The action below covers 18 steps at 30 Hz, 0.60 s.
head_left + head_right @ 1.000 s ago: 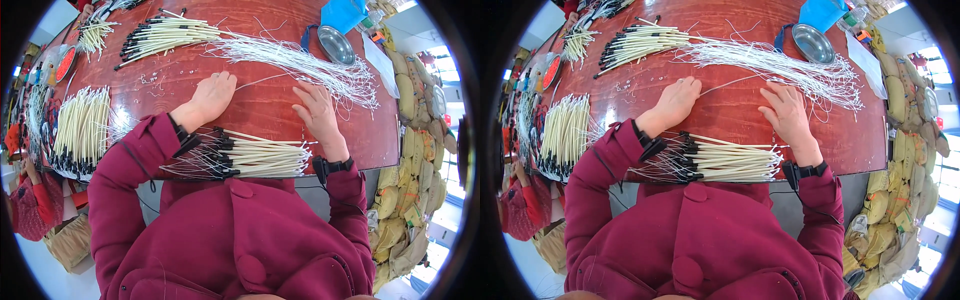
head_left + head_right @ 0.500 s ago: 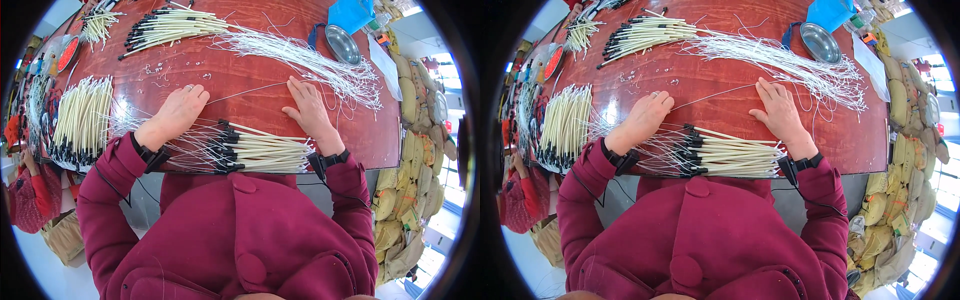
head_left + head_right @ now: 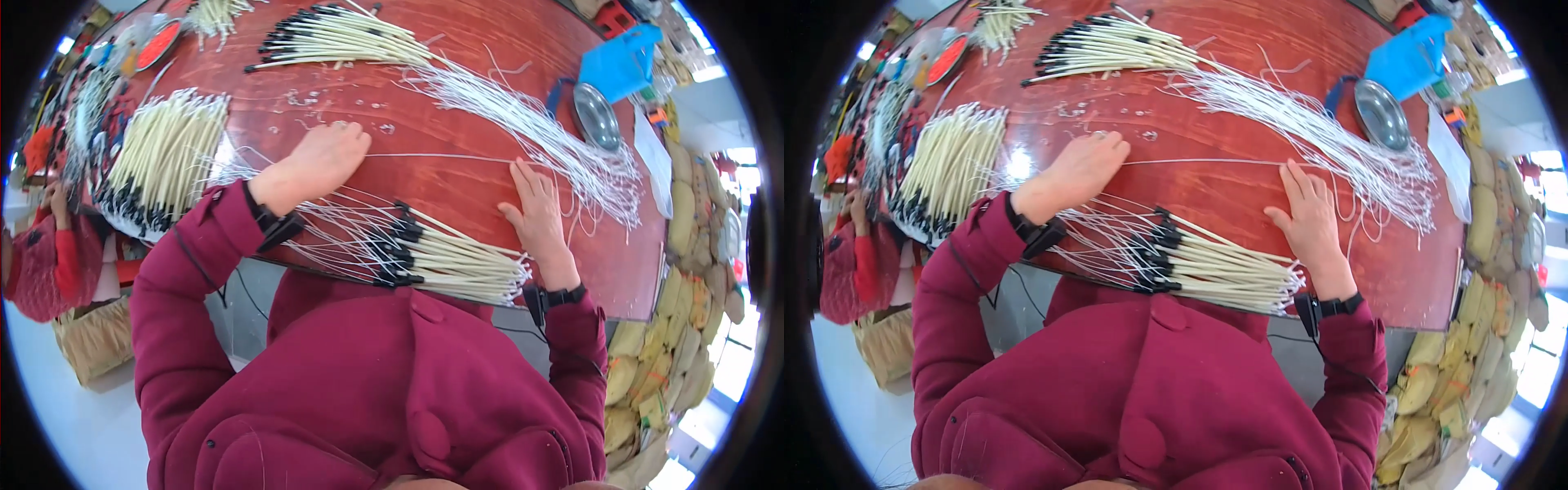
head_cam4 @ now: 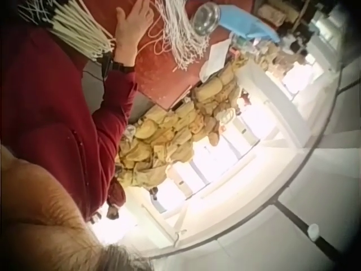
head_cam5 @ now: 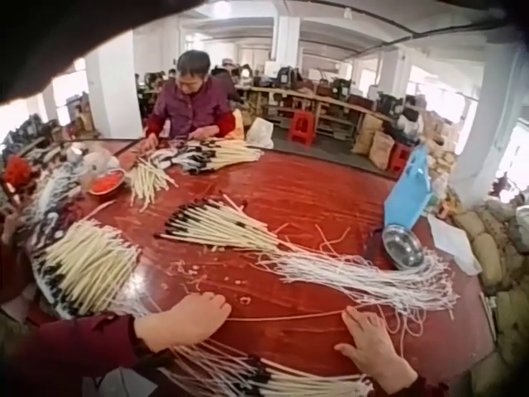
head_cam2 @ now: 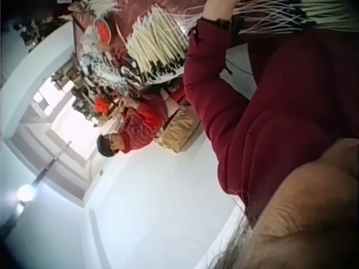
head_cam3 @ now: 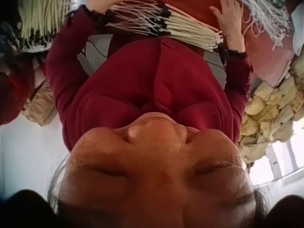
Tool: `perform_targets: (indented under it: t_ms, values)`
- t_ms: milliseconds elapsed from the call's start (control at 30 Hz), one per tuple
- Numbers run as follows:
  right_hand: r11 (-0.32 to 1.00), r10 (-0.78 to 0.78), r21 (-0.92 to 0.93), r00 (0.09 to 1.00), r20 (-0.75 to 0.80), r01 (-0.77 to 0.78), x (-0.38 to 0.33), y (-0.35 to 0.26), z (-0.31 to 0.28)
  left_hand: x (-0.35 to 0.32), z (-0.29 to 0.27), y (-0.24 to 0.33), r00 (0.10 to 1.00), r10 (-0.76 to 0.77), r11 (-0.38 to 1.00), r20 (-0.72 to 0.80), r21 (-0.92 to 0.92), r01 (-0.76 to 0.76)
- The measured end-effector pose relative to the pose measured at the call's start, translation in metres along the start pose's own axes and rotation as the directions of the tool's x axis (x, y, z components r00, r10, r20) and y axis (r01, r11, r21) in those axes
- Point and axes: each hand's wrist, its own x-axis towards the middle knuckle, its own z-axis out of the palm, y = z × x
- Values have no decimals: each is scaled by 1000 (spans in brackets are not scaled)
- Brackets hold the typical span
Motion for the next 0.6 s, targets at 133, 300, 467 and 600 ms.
perform_targets:
  t_ms: [133,300,467,600]
  values:
    - [1000,-7,-3,1000,-12,7,6,-7,1,1,0,-1,1000,-5,1000,-17,-28,5]
    - [998,-27,-52,1000,-9,27,11,-12,6,1,0,-2,1000,-10,999,-26,-39,9]
    - [994,34,-107,995,92,-24,9,-13,-8,2,2,-3,1000,-4,999,-25,-40,3]
    - [997,28,-77,995,98,-21,-2,-15,-11,6,5,-8,1000,-7,1000,-2,-15,7]
